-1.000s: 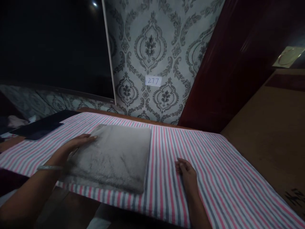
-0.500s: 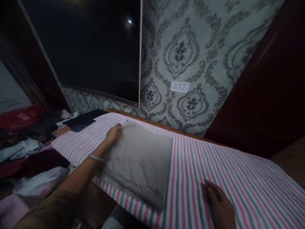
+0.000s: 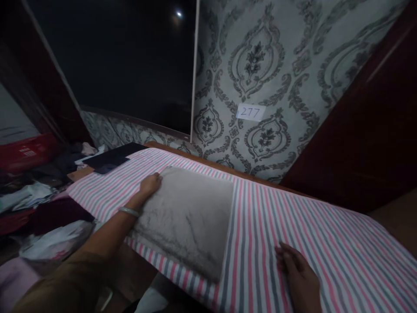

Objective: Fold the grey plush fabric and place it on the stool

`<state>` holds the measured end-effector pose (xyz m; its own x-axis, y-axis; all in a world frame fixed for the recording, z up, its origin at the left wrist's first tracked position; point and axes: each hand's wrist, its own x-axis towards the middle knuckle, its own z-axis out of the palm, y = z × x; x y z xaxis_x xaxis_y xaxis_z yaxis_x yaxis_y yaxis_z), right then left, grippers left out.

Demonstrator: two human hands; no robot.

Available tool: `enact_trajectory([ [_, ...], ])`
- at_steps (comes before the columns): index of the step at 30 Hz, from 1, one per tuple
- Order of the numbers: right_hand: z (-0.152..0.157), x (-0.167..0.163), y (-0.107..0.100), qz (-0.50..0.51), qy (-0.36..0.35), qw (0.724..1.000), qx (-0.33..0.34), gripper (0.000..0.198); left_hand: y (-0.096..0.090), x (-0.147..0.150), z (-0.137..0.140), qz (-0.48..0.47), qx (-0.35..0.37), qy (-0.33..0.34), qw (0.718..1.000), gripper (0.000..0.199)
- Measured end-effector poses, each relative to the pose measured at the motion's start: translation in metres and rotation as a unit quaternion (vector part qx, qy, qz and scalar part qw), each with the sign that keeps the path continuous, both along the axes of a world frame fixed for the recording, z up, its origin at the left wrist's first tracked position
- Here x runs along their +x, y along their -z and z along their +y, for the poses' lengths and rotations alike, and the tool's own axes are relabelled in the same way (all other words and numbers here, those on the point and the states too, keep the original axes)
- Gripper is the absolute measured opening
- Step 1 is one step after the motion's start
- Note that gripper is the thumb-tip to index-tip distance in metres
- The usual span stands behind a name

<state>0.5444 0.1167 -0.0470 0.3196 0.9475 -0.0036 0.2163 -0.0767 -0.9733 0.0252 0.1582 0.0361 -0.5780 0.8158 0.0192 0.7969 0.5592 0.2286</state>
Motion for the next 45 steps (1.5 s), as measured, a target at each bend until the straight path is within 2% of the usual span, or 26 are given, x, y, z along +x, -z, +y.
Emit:
enact_trajectory([
  [5, -0.002, -0.008, -0.006, 0.06, 0.009, 0.998, 0.029, 0.052, -0.016, -0.013, -0.008, -0.014, -0.041, 0.031, 0.999, 0.047],
  [11, -0.002, -0.004, -0.003, 0.078, 0.0, 0.996, 0.051, 0.046, -0.003, -0.028, -0.049, 0.001, -0.05, 0.037, 0.998, 0.053],
  [16, -0.005, -0.002, -0.004, 0.045, -0.007, 0.998, 0.05, 0.046, 0.0, -0.029, -0.073, -0.022, -0.029, 0.015, 0.999, 0.044],
  [21, -0.008, -0.001, -0.005, 0.016, -0.017, 0.999, 0.045, 0.048, -0.012, -0.032, -0.072, -0.017, 0.027, 0.021, 0.999, 0.034],
  [25, -0.008, 0.001, -0.002, 0.018, -0.015, 0.999, 0.036, 0.049, -0.006, -0.028, -0.075, -0.025, -0.007, 0.002, 1.0, 0.033],
  [28, -0.006, 0.0, -0.002, 0.025, -0.015, 0.999, 0.042, 0.048, -0.004, -0.023, -0.083, -0.024, -0.006, -0.003, 1.0, 0.035],
  [33, -0.006, -0.004, -0.005, 0.034, -0.01, 0.998, 0.053, 0.044, -0.02, -0.026, -0.096, -0.025, 0.021, 0.001, 0.999, 0.031],
  [36, -0.005, -0.008, -0.007, 0.061, -0.01, 0.996, 0.06, 0.042, -0.024, -0.032, -0.096, -0.022, -0.003, -0.005, 1.0, 0.028],
  [41, -0.001, -0.009, -0.004, 0.077, -0.006, 0.995, 0.063, 0.043, -0.009, -0.04, -0.091, -0.019, -0.056, -0.015, 0.998, 0.024],
  [45, -0.001, -0.011, -0.005, 0.029, -0.003, 0.997, 0.078, 0.043, -0.009, -0.041, -0.087, 0.027, -0.085, -0.023, 0.996, 0.038],
])
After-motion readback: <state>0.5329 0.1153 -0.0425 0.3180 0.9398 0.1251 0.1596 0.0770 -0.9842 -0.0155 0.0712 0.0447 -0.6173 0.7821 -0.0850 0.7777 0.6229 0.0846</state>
